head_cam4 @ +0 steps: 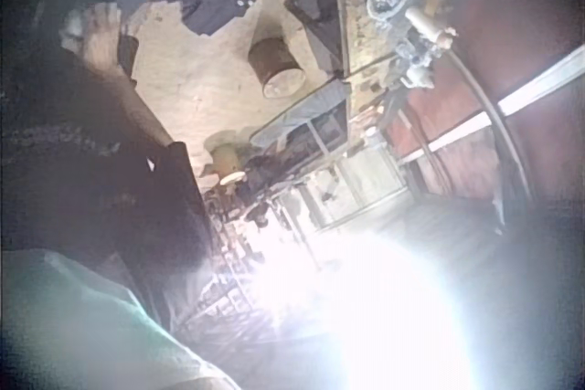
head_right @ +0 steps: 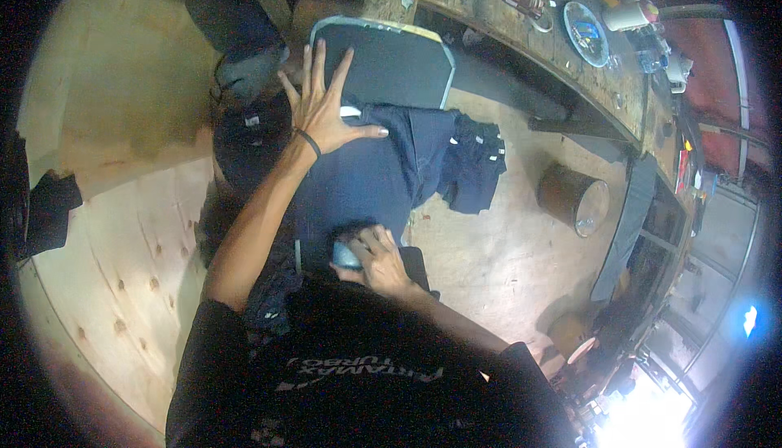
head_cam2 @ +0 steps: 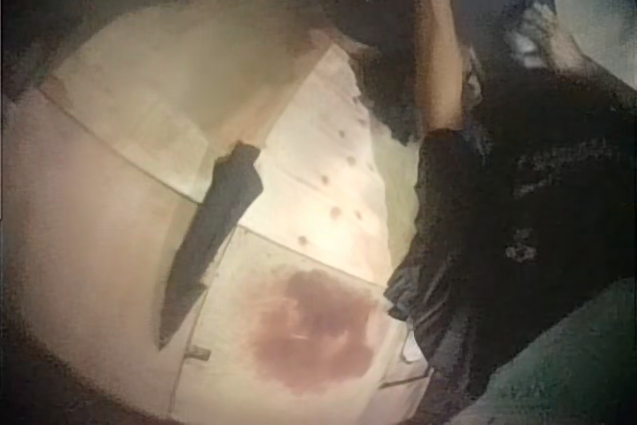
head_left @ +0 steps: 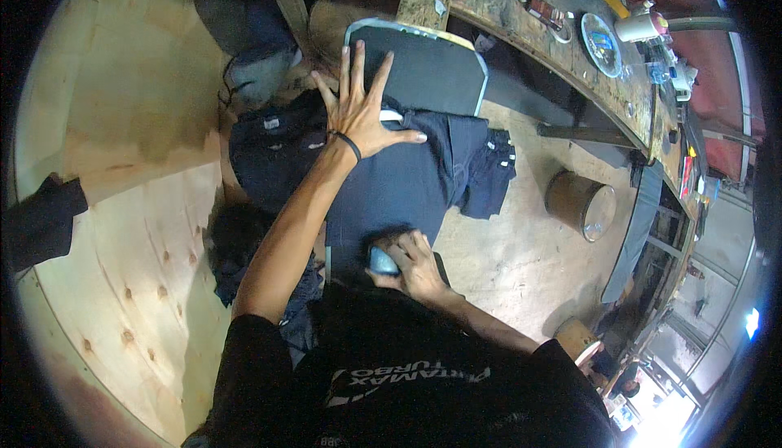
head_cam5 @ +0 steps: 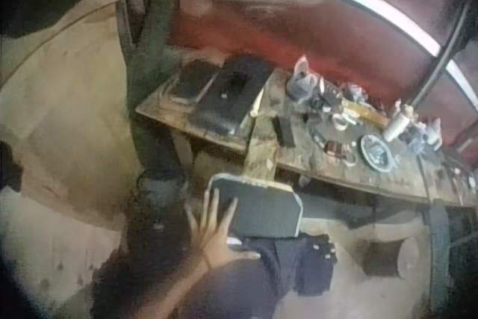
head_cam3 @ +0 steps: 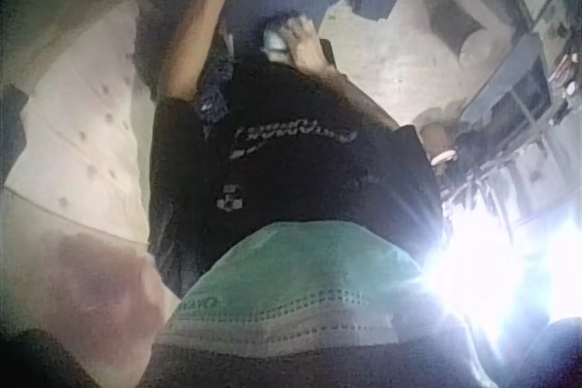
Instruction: The person repeatedly rubs a small blue object against dark shorts laid on a flat board, then flips and repositions the shorts to continue rubbing different areas. The person handles multiple shorts one at a time, rubbing and smoothing them before stacking them aside.
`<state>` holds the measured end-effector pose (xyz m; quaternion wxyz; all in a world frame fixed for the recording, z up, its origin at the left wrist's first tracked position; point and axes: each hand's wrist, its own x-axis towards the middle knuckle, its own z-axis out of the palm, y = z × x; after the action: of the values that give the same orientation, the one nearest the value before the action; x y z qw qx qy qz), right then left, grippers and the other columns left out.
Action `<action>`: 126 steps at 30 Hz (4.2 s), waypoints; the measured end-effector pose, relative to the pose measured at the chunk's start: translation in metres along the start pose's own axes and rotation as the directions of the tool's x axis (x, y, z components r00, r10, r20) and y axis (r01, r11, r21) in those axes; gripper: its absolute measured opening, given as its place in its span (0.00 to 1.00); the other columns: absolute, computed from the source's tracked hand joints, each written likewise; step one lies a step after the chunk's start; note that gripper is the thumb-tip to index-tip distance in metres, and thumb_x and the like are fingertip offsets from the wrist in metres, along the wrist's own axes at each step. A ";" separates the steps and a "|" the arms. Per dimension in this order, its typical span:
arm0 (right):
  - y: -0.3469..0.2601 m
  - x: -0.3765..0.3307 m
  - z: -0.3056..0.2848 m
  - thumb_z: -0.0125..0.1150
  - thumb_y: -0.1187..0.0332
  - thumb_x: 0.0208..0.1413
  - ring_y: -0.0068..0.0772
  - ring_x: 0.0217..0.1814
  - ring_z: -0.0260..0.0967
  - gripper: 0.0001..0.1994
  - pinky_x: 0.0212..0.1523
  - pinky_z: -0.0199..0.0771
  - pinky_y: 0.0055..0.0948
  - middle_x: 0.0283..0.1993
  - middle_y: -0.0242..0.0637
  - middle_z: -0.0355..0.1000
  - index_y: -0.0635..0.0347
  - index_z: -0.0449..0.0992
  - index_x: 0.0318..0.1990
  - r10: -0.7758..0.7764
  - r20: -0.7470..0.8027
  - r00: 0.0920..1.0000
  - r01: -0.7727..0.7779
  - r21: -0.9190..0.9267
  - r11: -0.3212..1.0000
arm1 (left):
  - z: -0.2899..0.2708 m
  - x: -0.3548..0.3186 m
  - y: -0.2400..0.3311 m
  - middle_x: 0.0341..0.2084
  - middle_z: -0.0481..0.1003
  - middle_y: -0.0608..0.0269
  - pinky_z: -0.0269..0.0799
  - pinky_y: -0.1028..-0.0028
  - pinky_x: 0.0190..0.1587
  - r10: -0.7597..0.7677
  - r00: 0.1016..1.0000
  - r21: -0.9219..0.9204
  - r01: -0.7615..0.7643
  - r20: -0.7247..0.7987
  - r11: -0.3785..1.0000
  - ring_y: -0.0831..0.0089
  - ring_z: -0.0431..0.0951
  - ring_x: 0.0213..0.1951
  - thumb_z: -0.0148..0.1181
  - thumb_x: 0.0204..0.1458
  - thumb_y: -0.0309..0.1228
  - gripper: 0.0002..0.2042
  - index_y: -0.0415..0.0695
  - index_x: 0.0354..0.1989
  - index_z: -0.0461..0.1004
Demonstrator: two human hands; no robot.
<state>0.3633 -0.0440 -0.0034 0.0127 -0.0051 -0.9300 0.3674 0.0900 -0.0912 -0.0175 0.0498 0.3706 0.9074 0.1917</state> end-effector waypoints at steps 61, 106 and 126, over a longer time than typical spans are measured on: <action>0.117 -0.362 0.129 0.61 0.29 0.62 0.69 0.72 0.70 0.58 0.71 0.71 0.51 0.68 0.76 0.70 0.63 0.44 0.84 0.999 -0.005 0.051 -0.981 0.188 0.051 | 0.065 -0.190 -0.160 0.61 0.77 0.48 0.66 0.46 0.69 -0.388 0.912 -0.072 0.399 0.136 0.914 0.51 0.69 0.70 0.61 0.68 0.44 0.26 0.43 0.69 0.70; 0.017 -0.023 -0.079 0.58 0.30 0.64 0.59 0.42 0.85 0.39 0.44 0.82 0.53 0.36 0.58 0.84 0.68 0.87 0.40 0.713 0.306 0.631 -0.714 -0.129 0.688 | 0.017 -0.105 0.037 0.83 0.50 0.58 0.33 0.39 0.83 0.551 0.816 -0.103 -0.542 0.174 0.834 0.53 0.44 0.84 0.56 0.63 0.61 0.44 0.50 0.83 0.55; 0.027 -0.036 -0.083 0.60 0.26 0.60 0.65 0.56 0.80 0.43 0.58 0.80 0.51 0.48 0.60 0.83 0.65 0.83 0.56 0.646 0.499 0.577 -0.616 -0.253 0.746 | 0.007 -0.112 0.053 0.75 0.64 0.53 0.36 0.36 0.81 0.564 0.824 -0.124 -0.555 0.050 0.822 0.51 0.53 0.81 0.65 0.59 0.59 0.32 0.53 0.68 0.77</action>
<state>0.4018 0.0318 0.0373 -0.3905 -0.2284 -0.8369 0.3080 0.2065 -0.1318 -0.0091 0.0489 0.6252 0.7445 0.2290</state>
